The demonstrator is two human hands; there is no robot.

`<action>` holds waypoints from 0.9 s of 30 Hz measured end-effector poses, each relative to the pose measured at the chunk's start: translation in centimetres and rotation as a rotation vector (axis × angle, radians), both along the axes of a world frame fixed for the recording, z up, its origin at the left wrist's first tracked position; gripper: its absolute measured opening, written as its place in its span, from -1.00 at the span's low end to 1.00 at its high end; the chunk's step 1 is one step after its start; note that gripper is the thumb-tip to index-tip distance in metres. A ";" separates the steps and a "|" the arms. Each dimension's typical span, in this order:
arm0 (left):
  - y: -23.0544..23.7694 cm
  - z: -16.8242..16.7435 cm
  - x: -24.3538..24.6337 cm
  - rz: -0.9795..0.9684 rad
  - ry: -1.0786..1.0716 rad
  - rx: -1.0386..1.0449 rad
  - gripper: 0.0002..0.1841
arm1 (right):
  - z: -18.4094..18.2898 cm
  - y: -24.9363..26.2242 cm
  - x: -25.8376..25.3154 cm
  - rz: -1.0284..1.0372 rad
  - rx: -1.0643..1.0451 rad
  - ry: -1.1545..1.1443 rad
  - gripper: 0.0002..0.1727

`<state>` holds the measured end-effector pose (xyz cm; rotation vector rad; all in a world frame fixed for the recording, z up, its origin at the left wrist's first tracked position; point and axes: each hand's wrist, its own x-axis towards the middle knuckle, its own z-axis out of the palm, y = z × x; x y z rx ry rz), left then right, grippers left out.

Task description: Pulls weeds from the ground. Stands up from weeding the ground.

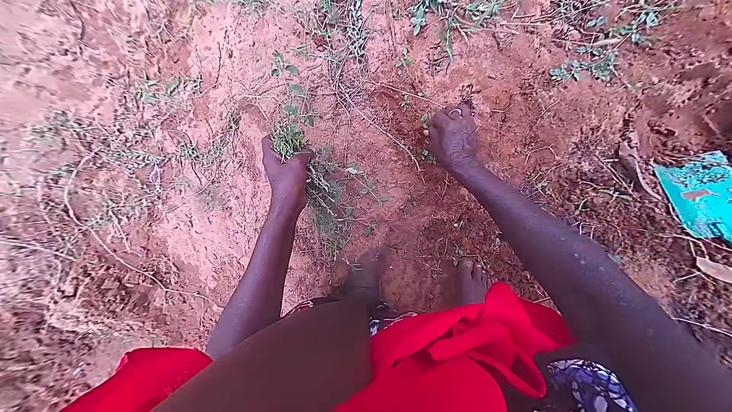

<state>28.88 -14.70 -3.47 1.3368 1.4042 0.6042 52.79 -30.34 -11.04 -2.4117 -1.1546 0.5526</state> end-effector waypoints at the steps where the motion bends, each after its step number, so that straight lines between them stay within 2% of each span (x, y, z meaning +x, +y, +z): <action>1: -0.4 -0.1 0.1 -0.012 -0.006 -0.019 -0.25 | -0.4 -0.2 -0.1 -0.019 0.050 -0.011 -0.80; 4: -1.1 -0.4 0.5 -0.042 -0.010 -0.046 -0.14 | -0.7 -1.4 0.4 -0.045 0.101 0.008 -0.80; 10: -1.3 -0.5 0.8 -0.074 -0.031 -0.029 -0.18 | 0.3 -3.0 1.4 0.006 0.243 -0.056 -0.75; 14: -1.5 -0.2 1.3 -0.064 -0.030 -0.043 -0.16 | 0.3 -0.6 0.5 -0.006 0.169 0.069 -0.64; 18: -1.7 -0.3 1.2 -0.051 -0.019 -0.063 -0.10 | 1.1 2.0 -0.3 -0.086 -0.126 0.170 -0.61; 22: -1.7 -0.7 1.1 -0.054 -0.031 -0.065 -0.14 | 1.2 2.5 -0.4 -0.079 -0.128 0.212 -0.64; 27: -1.8 -0.4 1.5 -0.067 -0.036 -0.064 -0.15 | 0.6 2.1 -0.7 -0.064 -0.078 0.142 -0.72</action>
